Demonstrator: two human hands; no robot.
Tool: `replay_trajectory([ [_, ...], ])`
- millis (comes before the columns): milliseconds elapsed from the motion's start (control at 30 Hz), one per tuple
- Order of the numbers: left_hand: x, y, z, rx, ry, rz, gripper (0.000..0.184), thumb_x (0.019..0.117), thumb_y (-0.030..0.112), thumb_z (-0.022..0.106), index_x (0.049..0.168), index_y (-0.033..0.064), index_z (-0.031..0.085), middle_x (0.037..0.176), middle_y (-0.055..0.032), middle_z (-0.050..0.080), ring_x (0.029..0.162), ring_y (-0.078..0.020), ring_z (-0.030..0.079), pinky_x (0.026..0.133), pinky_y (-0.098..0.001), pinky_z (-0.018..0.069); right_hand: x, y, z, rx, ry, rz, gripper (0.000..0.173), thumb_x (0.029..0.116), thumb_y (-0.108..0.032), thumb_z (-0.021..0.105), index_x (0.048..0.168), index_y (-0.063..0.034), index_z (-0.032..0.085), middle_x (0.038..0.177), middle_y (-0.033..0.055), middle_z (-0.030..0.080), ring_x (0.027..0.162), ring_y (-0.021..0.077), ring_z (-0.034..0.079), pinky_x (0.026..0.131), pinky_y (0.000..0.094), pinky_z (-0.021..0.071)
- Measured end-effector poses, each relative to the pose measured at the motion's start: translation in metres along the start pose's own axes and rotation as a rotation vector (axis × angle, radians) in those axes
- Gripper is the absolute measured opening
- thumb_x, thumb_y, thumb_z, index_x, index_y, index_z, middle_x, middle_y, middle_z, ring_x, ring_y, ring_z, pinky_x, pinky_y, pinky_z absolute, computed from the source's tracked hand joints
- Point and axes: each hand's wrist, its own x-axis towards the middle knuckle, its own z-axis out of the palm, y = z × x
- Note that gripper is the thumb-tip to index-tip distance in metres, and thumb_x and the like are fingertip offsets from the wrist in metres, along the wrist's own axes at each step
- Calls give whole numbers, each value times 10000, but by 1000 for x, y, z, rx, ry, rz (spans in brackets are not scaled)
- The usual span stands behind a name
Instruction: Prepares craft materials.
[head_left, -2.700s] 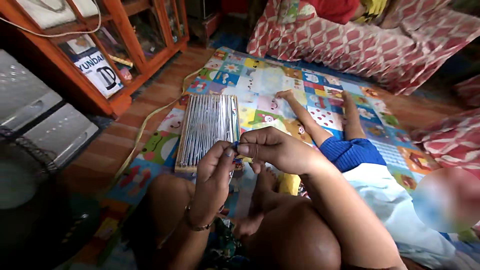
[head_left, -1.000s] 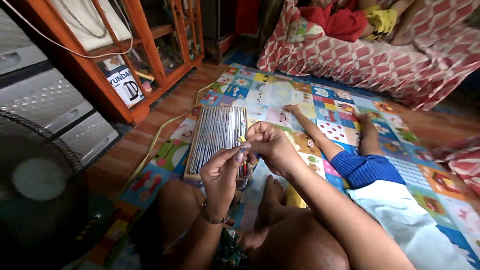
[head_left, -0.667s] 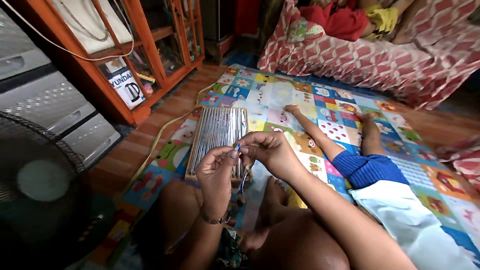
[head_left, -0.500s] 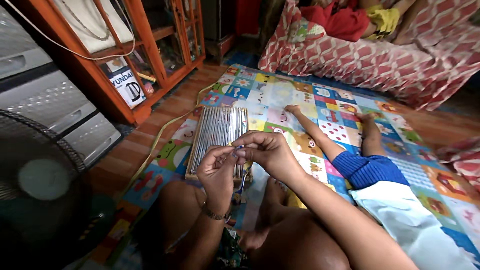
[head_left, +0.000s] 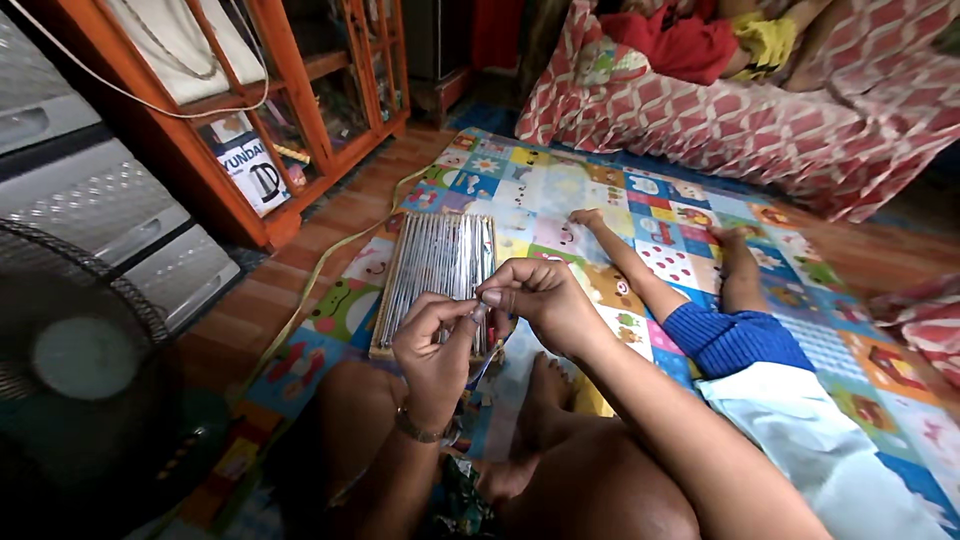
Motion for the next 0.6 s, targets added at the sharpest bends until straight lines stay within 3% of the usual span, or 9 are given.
replay_trajectory([
  [167, -3, -5, -3, 232, -75, 251, 64, 928, 54, 699, 932, 5, 741, 909, -46, 673, 836, -38, 645, 750, -173, 568, 1, -7, 7, -27, 41, 179, 58, 959, 45, 627, 954, 5, 669, 696, 33, 660, 499, 31, 527, 491, 164, 452],
  [267, -3, -7, -7, 253, -143, 243, 82, 968, 87, 666, 954, 18, 710, 927, -49, 653, 848, -46, 641, 775, -181, 569, 1, -8, 3, 25, -50, 295, 78, 960, 65, 591, 967, -11, 606, 708, 25, 645, 494, 20, 499, 480, 157, 417],
  [367, -5, -10, -7, 266, -170, 160, 120, 1008, 131, 619, 979, 20, 653, 967, -44, 612, 864, -29, 611, 782, -164, 546, 1, -6, -1, -5, -137, 344, 152, 1015, -11, 551, 909, -4, 660, 681, -6, 636, 483, 0, 482, 481, 148, 419],
  [467, -5, -13, -8, 316, -151, 40, 120, 993, 116, 604, 969, 1, 630, 1011, -65, 571, 814, -19, 567, 706, -145, 511, 0, -8, -4, -224, -199, 335, 150, 1025, -47, 550, 1008, -23, 697, 765, -43, 604, 569, -21, 473, 536, 140, 402],
  [533, -5, -14, -10, 341, -161, -45, 114, 982, 113, 607, 962, 3, 634, 1081, -80, 555, 801, -22, 559, 680, -151, 509, 0, -10, -7, -377, -261, 328, 158, 990, -46, 612, 1116, -36, 707, 877, -22, 636, 697, -15, 534, 636, 156, 450],
  [600, -6, -13, -12, 350, -182, -67, 97, 968, 83, 605, 953, -6, 640, 1097, -93, 601, 779, -20, 581, 669, -156, 521, 1, -8, -6, -525, -275, 289, 178, 964, -32, 629, 1119, -26, 716, 943, 24, 639, 776, 22, 559, 714, 195, 480],
])
